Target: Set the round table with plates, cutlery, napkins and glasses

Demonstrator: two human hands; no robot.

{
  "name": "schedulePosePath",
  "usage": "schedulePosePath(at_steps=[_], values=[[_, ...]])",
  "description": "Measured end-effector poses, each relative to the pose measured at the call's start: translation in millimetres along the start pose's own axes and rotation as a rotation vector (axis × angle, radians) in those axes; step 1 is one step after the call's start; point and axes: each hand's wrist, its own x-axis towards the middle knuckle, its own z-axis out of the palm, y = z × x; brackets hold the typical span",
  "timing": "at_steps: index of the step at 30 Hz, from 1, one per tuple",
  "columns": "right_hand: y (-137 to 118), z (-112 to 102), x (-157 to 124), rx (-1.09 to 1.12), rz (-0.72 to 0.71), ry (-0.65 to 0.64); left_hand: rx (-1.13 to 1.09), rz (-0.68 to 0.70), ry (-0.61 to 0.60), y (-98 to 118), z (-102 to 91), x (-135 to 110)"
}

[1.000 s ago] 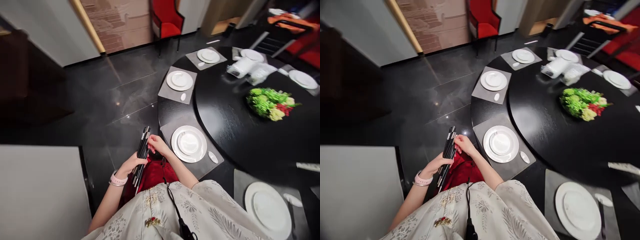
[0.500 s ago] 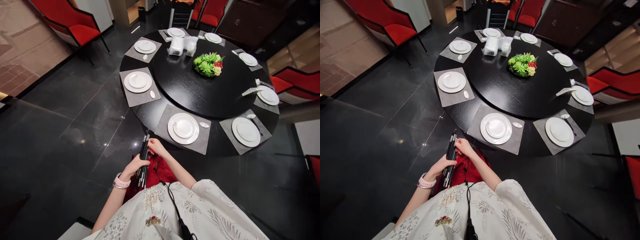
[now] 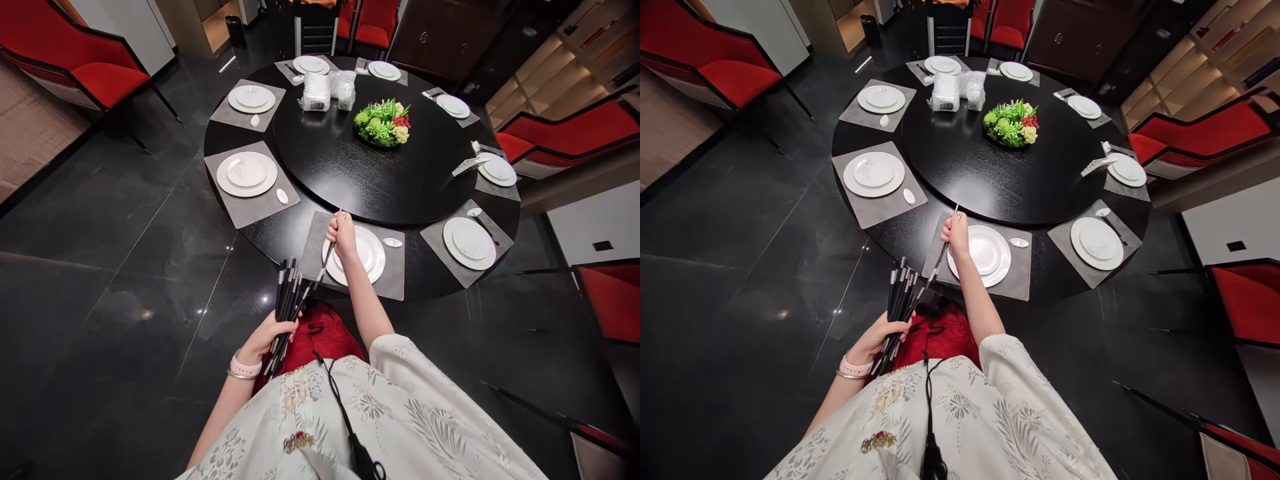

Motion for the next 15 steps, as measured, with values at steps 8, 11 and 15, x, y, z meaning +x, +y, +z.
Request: schedulePosePath(at_steps=[8,11,15], values=[[13.6,-123.8,-34.6,0.149,0.38,0.021,-0.074,0.059,0.132,15.3,-19.8,17.3],[68.7,-155.5,-108.7,0.186,0.449,0.25,-0.068,0.043,0.155,21.4,-23.4,27.3],[124.5,-171.2,-182.2,0.06,0.41,0.38,-0.058,0.02,0.168,28.0,-20.5,44.6]])
